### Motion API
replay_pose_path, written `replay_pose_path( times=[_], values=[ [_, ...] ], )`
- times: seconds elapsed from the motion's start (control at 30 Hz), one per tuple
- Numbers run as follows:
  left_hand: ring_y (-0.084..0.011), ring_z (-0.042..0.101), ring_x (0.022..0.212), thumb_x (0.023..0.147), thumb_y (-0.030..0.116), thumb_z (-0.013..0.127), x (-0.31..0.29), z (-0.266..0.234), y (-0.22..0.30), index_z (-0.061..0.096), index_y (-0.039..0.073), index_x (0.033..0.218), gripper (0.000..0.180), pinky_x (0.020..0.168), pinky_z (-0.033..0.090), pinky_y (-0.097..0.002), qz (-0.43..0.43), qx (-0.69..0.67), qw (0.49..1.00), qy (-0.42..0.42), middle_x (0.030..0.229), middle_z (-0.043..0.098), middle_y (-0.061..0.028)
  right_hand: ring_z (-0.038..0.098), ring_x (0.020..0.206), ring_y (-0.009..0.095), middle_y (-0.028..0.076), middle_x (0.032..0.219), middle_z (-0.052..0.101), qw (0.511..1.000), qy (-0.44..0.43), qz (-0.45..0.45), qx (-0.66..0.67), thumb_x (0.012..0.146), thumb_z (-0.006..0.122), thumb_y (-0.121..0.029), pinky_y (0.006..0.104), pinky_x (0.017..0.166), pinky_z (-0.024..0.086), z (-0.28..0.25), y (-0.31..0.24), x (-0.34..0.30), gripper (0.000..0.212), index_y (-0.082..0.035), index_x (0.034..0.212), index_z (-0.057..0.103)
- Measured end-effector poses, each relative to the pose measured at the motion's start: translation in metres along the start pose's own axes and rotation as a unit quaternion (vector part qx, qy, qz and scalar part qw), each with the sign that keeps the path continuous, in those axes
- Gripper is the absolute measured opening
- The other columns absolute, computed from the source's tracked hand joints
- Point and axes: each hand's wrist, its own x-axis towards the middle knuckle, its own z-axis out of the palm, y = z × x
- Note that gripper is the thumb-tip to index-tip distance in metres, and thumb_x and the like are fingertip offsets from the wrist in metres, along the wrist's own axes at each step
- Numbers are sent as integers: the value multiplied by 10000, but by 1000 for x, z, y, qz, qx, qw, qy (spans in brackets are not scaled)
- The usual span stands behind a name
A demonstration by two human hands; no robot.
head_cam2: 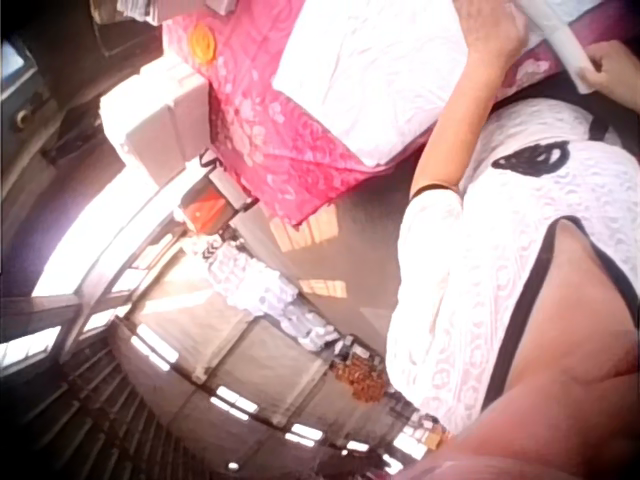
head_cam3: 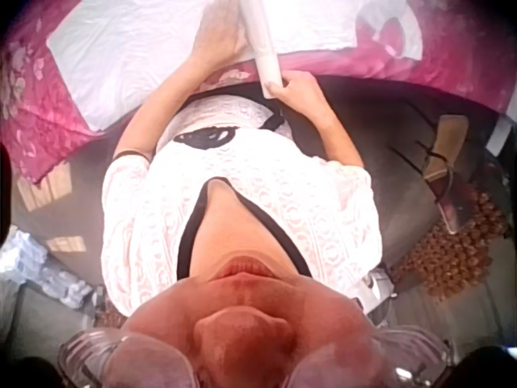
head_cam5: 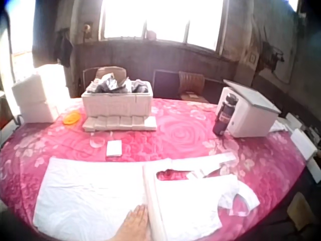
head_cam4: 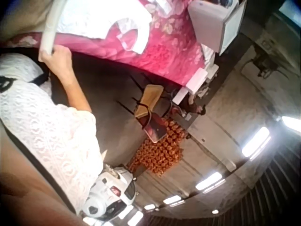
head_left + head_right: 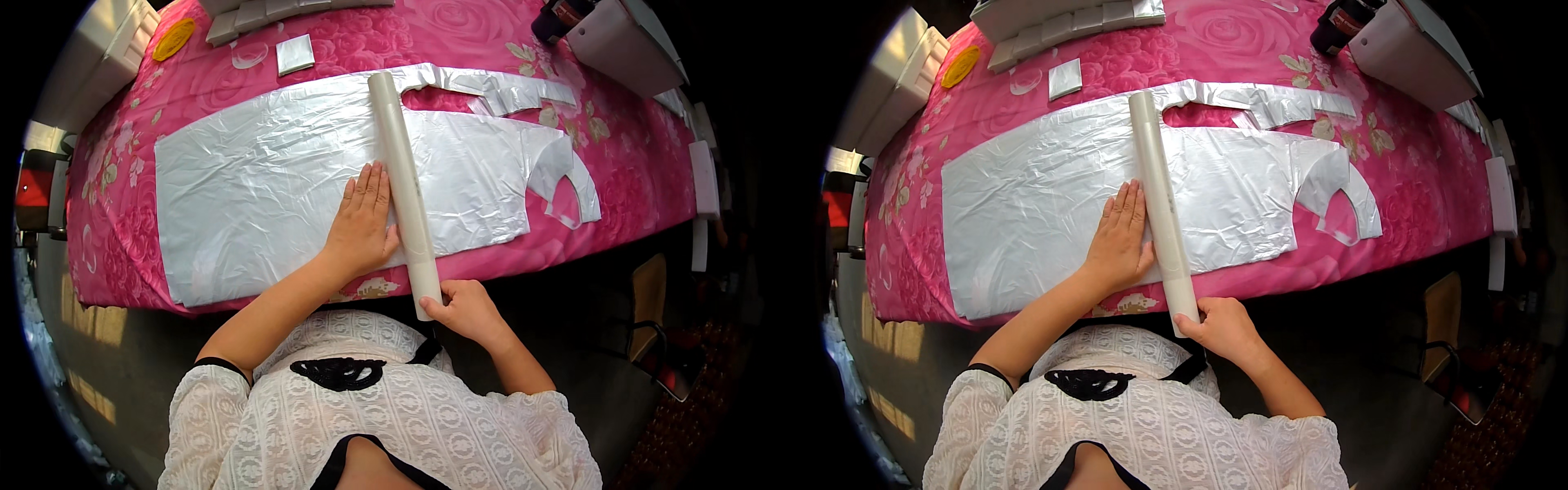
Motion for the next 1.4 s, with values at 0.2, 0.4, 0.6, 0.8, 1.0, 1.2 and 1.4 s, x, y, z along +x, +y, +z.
replay_pose_path(
  times=[0.2, 0.4, 0.6, 0.8, 1.0, 1.2, 1.4],
  values=[
    [-392, 131, 1359, 788, 292, 430, 1, 2, 1, 207, -139, 1345, 739, 1110, 90, -463, -12, 45, 999, -16, 1431, 172, -294, 632, 630, 283, 177, 686, 638, 997, 13, -65, -49, 770, 618, -496, 366, 607, 489, -31, -29, 51, 544, 47, 782, 649],
    [-432, 127, 1346, 784, 257, 426, 4, 3, 1, 176, -156, 1342, 738, 1097, 92, -498, 0, 22, 1000, -6, 1414, 159, -329, 628, 709, 257, 170, 765, 638, 987, 94, -112, 70, 811, 582, -408, 361, 652, 485, -58, -77, 177, 482, 68, 878, 622],
    [-444, 135, 1339, 772, 246, 437, 5, 0, 4, 175, -171, 1332, 745, 1094, 96, -506, -5, 1, 1000, -11, 1411, 156, -337, 563, 854, 164, 95, 976, 596, 823, -4, -112, 556, 883, 559, -269, 301, 759, 483, -66, -91, 247, 299, -9, 1030, 547],
    [-438, 140, 1340, 753, 241, 453, 5, 0, 3, 175, -180, 1326, 764, 1095, 98, -503, -7, -3, 1000, -19, 1405, 172, -338, 548, 1041, 302, 181, 1130, 553, 615, 111, -173, 761, 904, 469, -176, 421, 917, 446, -163, -26, 280, 273, 24, 1090, 472],
    [-426, 127, 1348, 745, 244, 463, 6, 2, 4, 159, -152, 1348, 783, 1099, 95, -497, -6, -8, 1000, -19, 1418, 157, -321, 531, 1040, 318, 206, 1330, 344, 540, 295, -212, 759, 932, 319, -246, 477, 904, 418, -306, 47, 245, 546, -8, 1389, 139],
    [-409, 99, 1360, 747, 252, 473, 4, 3, 3, 139, -128, 1366, 799, 1104, 80, -486, -12, -21, 1000, -19, 1436, 127, -305, 563, 986, 327, 188, 1133, 524, 549, 339, -207, 735, 932, 308, -184, 435, 835, 469, -347, 3, 216, 359, 18, 1228, 331],
    [-410, 104, 1359, 756, 258, 471, 3, 6, 1, 156, -125, 1364, 785, 1106, 80, -477, -18, -22, 999, -15, 1432, 143, -304, 592, 931, 213, 120, 1039, 585, 691, 297, -379, 538, 903, 454, -69, 318, 776, 469, -210, -133, 177, 222, -22, 1120, 473]
  ],
)
